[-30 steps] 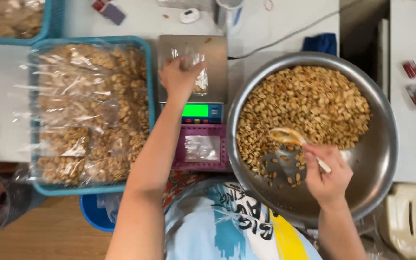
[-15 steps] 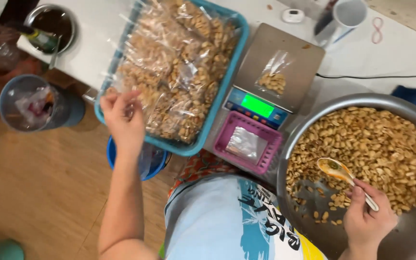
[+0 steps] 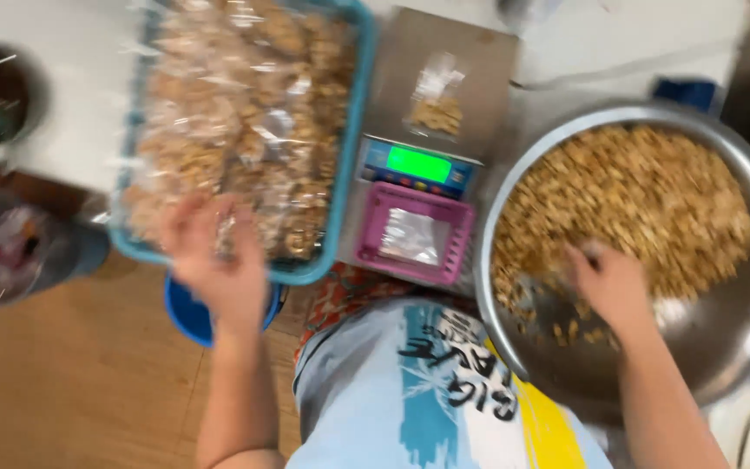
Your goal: Packing roasted peanuts into small plastic bags, weighing them on a digital scale for portion control, and organizing the finished bags into a storage tray.
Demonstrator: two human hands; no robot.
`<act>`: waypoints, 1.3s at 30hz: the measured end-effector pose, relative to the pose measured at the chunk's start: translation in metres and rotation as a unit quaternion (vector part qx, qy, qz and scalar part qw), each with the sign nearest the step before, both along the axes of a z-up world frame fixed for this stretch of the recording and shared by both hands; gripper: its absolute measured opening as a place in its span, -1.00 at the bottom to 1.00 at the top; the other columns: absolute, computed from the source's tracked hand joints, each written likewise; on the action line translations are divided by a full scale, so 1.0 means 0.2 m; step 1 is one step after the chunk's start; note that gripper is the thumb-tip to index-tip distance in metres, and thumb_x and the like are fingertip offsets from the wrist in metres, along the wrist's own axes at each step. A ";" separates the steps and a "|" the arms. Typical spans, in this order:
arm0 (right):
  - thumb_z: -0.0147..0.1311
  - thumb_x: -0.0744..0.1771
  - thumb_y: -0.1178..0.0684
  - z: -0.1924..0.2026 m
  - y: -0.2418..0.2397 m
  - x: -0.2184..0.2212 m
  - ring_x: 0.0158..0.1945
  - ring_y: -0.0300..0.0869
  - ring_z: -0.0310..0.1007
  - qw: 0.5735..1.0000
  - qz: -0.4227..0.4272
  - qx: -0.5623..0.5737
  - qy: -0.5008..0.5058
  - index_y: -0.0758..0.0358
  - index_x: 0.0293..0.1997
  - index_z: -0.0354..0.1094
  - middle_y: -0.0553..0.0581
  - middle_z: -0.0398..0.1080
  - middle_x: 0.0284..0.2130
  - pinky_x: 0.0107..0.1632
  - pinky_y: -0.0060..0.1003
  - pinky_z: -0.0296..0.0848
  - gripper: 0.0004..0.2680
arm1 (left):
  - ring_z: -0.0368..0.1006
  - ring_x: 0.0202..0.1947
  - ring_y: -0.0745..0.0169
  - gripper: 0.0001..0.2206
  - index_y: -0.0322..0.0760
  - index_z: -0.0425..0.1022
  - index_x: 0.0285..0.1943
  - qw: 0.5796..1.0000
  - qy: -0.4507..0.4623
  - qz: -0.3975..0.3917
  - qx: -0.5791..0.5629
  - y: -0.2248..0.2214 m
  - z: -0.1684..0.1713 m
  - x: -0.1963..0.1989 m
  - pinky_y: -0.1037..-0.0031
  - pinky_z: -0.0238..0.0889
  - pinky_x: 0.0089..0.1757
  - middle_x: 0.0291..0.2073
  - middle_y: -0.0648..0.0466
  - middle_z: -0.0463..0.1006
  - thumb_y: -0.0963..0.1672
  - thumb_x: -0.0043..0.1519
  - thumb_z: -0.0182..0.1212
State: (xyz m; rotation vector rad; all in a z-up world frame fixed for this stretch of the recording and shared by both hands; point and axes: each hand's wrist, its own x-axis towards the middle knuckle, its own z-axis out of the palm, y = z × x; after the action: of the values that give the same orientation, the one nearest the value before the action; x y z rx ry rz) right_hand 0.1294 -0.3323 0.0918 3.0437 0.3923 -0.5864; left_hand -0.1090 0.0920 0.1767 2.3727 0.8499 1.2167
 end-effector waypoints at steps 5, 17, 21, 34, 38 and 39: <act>0.11 0.44 -0.05 0.13 0.12 -0.06 -0.27 -0.07 0.59 0.935 -0.126 0.330 0.033 0.12 -0.06 0.51 0.19 0.55 -0.42 -0.19 -0.14 0.54 -0.87 | 0.61 -0.17 0.24 -0.86 0.08 0.64 -0.10 0.932 0.119 -0.318 -0.126 -0.38 -0.54 0.47 0.39 0.40 -0.10 -0.24 0.23 0.65 -0.14 0.22 0.30; -0.03 0.47 0.10 -0.06 0.17 0.05 -0.35 -0.10 0.59 0.788 -0.269 0.543 0.108 0.43 0.02 0.40 0.34 0.49 -0.36 -0.27 -0.20 0.65 -0.83 | 0.40 -0.23 0.04 -0.92 -0.09 0.57 -0.35 0.909 0.243 -0.320 0.107 -0.49 -0.73 0.56 0.21 0.17 -0.20 -0.29 0.09 0.47 -0.13 0.06 0.40; -0.02 0.47 0.10 -0.03 0.09 0.02 -0.33 -0.16 0.56 0.781 -0.270 0.552 0.111 0.41 0.01 0.40 0.28 0.48 -0.35 -0.22 -0.27 0.65 -0.85 | 0.43 -0.25 0.07 -0.95 -0.01 0.60 -0.28 0.875 0.320 -0.347 0.108 -0.43 -0.67 0.52 0.22 0.15 -0.16 -0.37 0.13 0.49 -0.10 0.19 0.24; 0.02 0.45 0.12 0.05 0.00 -0.07 -0.48 -0.19 0.50 0.772 -0.237 0.582 0.094 0.40 -0.08 0.44 0.27 0.46 -0.46 -0.38 -0.35 0.58 -0.87 | 0.53 -0.40 0.31 -0.90 -0.19 0.58 -0.33 0.803 0.163 -0.341 -0.461 -0.36 -0.37 0.59 0.47 0.40 -0.19 -0.54 0.11 0.61 -0.13 0.21 0.38; 0.01 0.46 0.10 0.22 0.03 -0.10 -0.47 -0.17 0.51 0.762 -0.201 0.611 0.071 0.43 -0.08 0.45 0.30 0.48 -0.45 -0.35 -0.31 0.58 -0.84 | 0.56 -0.42 0.32 -0.91 -0.33 0.62 -0.34 0.680 0.203 -0.351 -0.611 -0.45 -0.17 0.66 0.48 0.45 -0.25 -0.53 -0.01 0.63 -0.22 0.06 0.46; 0.01 0.46 0.10 0.26 0.04 -0.11 -0.47 -0.17 0.51 0.762 -0.202 0.611 0.070 0.43 -0.08 0.45 0.30 0.48 -0.45 -0.35 -0.31 0.58 -0.84 | 0.56 -0.42 0.32 -0.91 -0.33 0.62 -0.34 0.679 0.203 -0.352 -0.611 -0.47 -0.17 0.69 0.48 0.45 -0.25 -0.53 -0.01 0.63 -0.22 0.06 0.46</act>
State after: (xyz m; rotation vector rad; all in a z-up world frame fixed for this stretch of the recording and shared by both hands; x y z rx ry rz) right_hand 0.1081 -0.3242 0.1442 4.4472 0.0847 -0.7991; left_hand 0.0293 -0.0020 0.1425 1.4515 0.4547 -0.2692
